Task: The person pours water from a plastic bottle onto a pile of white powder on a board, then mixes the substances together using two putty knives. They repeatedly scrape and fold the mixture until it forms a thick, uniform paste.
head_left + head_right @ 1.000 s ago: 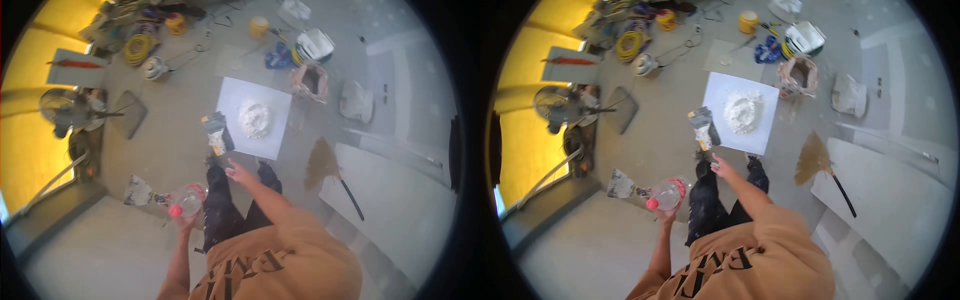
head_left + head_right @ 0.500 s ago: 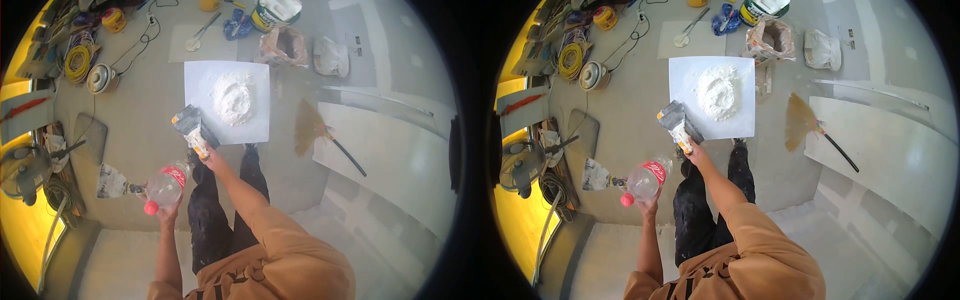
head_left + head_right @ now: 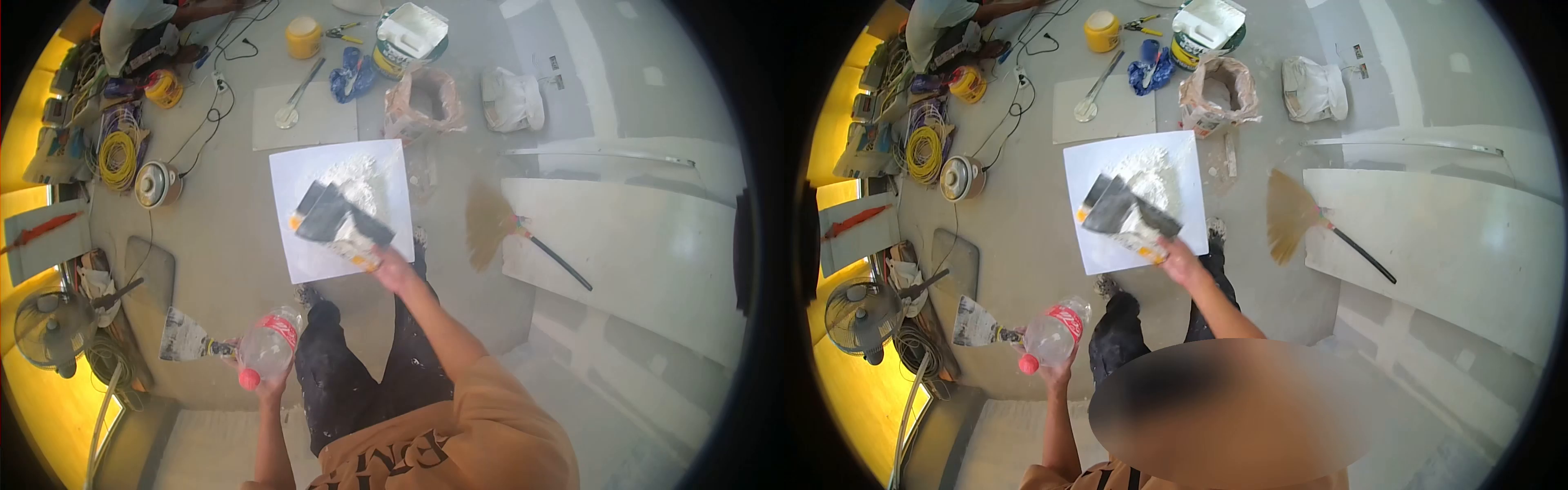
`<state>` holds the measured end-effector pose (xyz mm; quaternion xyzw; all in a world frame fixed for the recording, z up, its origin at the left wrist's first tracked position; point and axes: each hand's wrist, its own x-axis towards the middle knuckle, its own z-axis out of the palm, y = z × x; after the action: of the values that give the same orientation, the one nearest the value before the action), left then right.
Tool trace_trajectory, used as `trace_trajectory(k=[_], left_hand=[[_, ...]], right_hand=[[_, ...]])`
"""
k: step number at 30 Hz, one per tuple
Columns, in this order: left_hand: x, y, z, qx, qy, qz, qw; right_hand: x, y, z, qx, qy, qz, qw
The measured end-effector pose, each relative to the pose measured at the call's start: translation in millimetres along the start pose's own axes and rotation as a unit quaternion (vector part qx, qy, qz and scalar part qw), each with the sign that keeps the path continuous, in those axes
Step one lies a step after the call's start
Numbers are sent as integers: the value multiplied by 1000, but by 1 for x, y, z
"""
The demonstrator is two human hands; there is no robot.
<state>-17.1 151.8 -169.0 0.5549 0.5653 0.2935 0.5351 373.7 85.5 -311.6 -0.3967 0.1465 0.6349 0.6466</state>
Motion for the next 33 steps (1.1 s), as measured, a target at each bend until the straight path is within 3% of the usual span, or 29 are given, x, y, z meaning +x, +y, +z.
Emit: trace_trajectory(k=[4,7,11,12,14,17,21,25,29,31,33], left_hand=[[-16,-7,5,81,-52,-28,995],[-37,6,49,44,-12,-7,999],[-58,81,37,133,30,-7,991],[-51,103,49,81,24,-82,993],[-30,122,74,31,20,-149,988],[-12,94,147,92,24,-111,989],[-12,94,196,44,14,-206,977],[-10,76,198,85,-44,-164,982],[-5,74,205,134,-71,-101,983],[-3,72,204,162,-82,-59,982],[-2,67,193,207,-90,3,974]], right_hand=[[20,-146,-32,-40,96,-101,989],[47,-241,-68,-68,115,-147,980],[66,-277,-71,-74,157,-163,971],[76,-298,-63,-74,161,-158,971],[104,-337,-50,-226,153,-207,939],[175,-390,-70,-280,135,-238,920],[212,-376,-100,-297,115,-194,928],[237,-305,-134,-353,31,-223,908],[260,-289,-138,-354,109,-180,911],[258,-284,-109,-354,126,-174,910],[231,-278,-46,-170,300,-87,935]])
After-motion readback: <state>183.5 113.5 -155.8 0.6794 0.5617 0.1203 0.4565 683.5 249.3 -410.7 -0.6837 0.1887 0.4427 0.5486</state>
